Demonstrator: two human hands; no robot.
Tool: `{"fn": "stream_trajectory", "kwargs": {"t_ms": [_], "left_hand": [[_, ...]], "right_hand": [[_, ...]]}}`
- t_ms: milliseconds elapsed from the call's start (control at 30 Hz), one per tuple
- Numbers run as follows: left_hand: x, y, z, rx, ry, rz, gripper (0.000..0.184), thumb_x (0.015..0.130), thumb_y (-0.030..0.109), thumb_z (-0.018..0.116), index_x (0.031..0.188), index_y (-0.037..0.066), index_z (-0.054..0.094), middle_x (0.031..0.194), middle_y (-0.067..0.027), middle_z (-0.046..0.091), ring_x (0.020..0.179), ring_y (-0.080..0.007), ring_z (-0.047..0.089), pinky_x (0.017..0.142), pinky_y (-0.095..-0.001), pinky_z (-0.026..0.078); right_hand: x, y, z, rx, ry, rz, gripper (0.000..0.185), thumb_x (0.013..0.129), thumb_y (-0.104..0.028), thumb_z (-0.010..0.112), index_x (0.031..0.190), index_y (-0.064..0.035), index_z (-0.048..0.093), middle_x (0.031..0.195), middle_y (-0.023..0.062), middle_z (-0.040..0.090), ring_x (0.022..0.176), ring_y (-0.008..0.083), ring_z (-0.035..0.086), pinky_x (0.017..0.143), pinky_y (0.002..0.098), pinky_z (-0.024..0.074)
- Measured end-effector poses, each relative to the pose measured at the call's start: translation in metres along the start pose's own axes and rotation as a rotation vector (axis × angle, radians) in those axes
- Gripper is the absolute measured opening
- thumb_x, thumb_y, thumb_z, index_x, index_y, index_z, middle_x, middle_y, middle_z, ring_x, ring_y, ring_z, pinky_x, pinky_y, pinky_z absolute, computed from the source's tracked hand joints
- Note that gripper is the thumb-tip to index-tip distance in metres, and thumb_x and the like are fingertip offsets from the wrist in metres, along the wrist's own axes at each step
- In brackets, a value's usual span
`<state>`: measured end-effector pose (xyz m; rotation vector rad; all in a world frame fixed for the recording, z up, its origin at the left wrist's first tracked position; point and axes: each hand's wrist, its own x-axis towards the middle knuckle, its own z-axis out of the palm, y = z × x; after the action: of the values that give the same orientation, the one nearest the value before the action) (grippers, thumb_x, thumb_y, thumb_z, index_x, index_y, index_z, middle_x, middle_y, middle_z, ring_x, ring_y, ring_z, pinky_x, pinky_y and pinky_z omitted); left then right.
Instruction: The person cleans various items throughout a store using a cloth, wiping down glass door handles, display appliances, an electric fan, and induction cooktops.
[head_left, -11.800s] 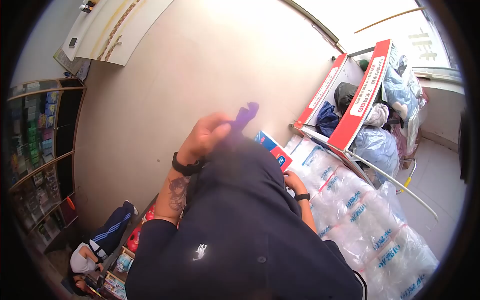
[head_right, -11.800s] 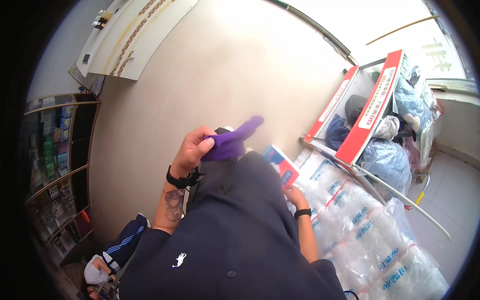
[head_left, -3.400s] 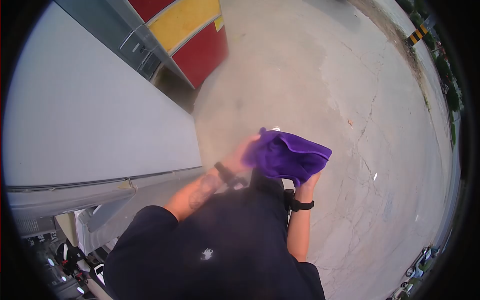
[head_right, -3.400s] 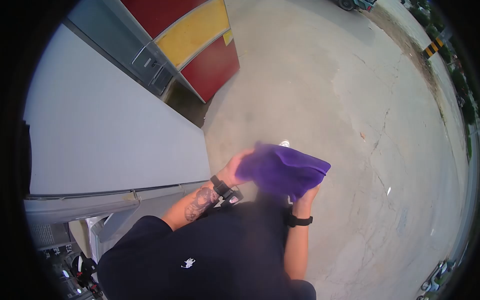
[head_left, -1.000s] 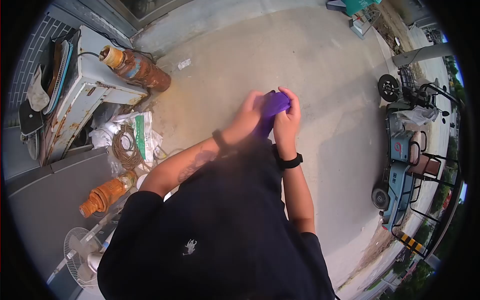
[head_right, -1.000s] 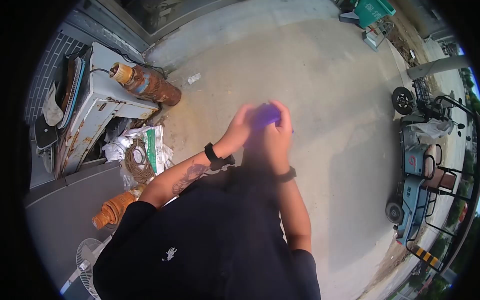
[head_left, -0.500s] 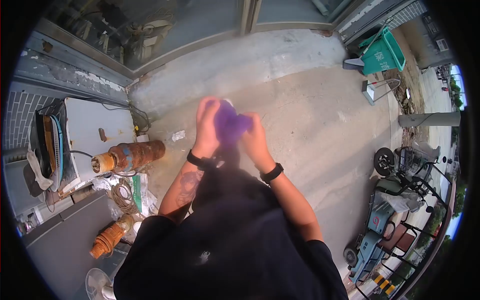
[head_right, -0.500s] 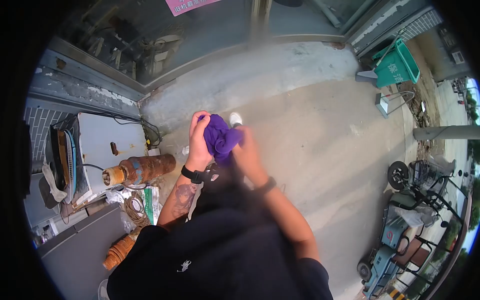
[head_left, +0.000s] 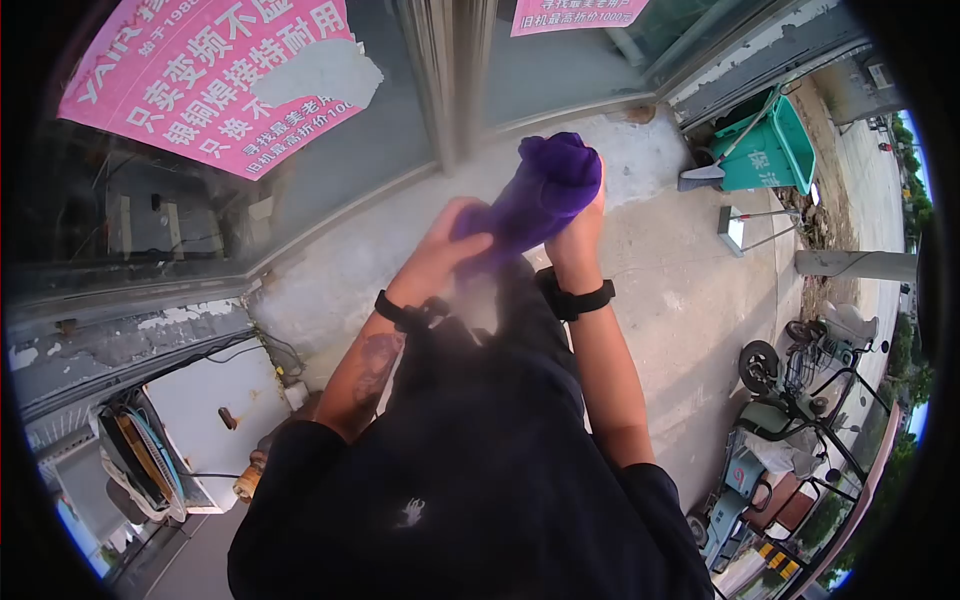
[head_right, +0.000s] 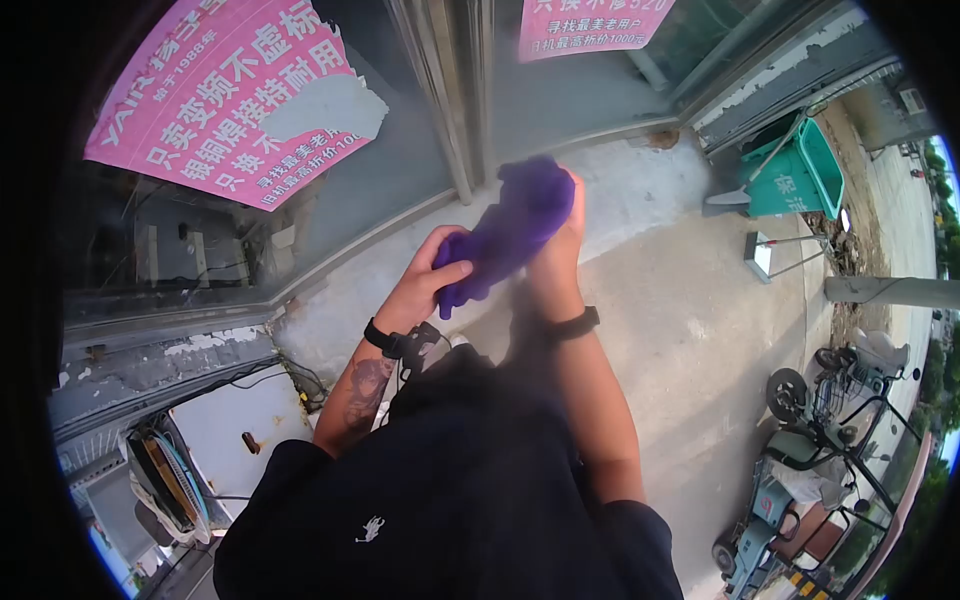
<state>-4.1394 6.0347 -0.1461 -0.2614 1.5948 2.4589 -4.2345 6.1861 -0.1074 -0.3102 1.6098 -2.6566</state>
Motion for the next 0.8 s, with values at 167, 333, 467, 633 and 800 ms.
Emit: {"fn": "stream_trajectory", "kwargs": {"t_ms": [167,333,467,633,800], "left_hand": [[0.088,0.103,-0.031,-0.164,0.444,0.590,0.053,0.085,-0.002,0.063,0.132,0.006,0.041,0.115,-0.0084,0.052,0.089,-0.0163,0.060,0.063,-0.0278,0.052],[0.132,0.165,-0.010,0.122,0.739,0.694,0.054,0.085,-0.004,0.061,0.134,0.004,0.040,0.127,-0.0088,0.049,0.116,-0.0170,0.051,0.099,-0.0314,0.043],[0.180,0.144,-0.020,0.404,0.917,0.819,0.050,0.087,-0.002,0.059,0.133,0.003,0.040,0.121,-0.0080,0.050,0.109,-0.0152,0.052,0.094,-0.0285,0.045],[0.213,0.090,-0.062,0.298,0.934,0.692,0.048,0.092,0.003,0.058,0.134,0.002,0.035,0.121,-0.0089,0.048,0.112,-0.0166,0.049,0.098,-0.0305,0.041],[0.236,0.103,-0.065,0.299,0.824,0.822,0.052,0.092,0.003,0.058,0.136,0.001,0.031,0.125,-0.0100,0.047,0.116,-0.0184,0.048,0.103,-0.0333,0.038]], "right_hand": [[0.137,0.009,0.074,0.041,-0.350,-0.178,0.047,0.090,-0.007,0.063,0.131,-0.0044,0.041,0.125,0.0146,0.052,0.111,0.0218,0.055,0.097,0.0342,0.0459],[0.216,0.042,0.142,-0.051,-0.355,-0.210,0.064,0.080,-0.008,0.073,0.134,-0.0022,0.039,0.128,0.0131,0.047,0.118,0.0242,0.050,0.103,0.0353,0.0403],[0.230,0.055,0.145,-0.325,-0.308,-0.416,0.065,0.080,-0.010,0.074,0.133,-0.0017,0.039,0.131,0.0151,0.044,0.120,0.0251,0.049,0.103,0.0370,0.0398],[0.239,0.087,0.145,-0.150,-0.290,-0.387,0.068,0.075,-0.007,0.078,0.131,-0.0033,0.040,0.128,0.0153,0.042,0.113,0.0254,0.050,0.098,0.0366,0.0418],[0.265,0.100,0.157,-0.124,-0.227,-0.306,0.069,0.067,-0.007,0.081,0.123,-0.0036,0.041,0.114,0.0124,0.044,0.104,0.0220,0.049,0.090,0.0344,0.0425]]}}
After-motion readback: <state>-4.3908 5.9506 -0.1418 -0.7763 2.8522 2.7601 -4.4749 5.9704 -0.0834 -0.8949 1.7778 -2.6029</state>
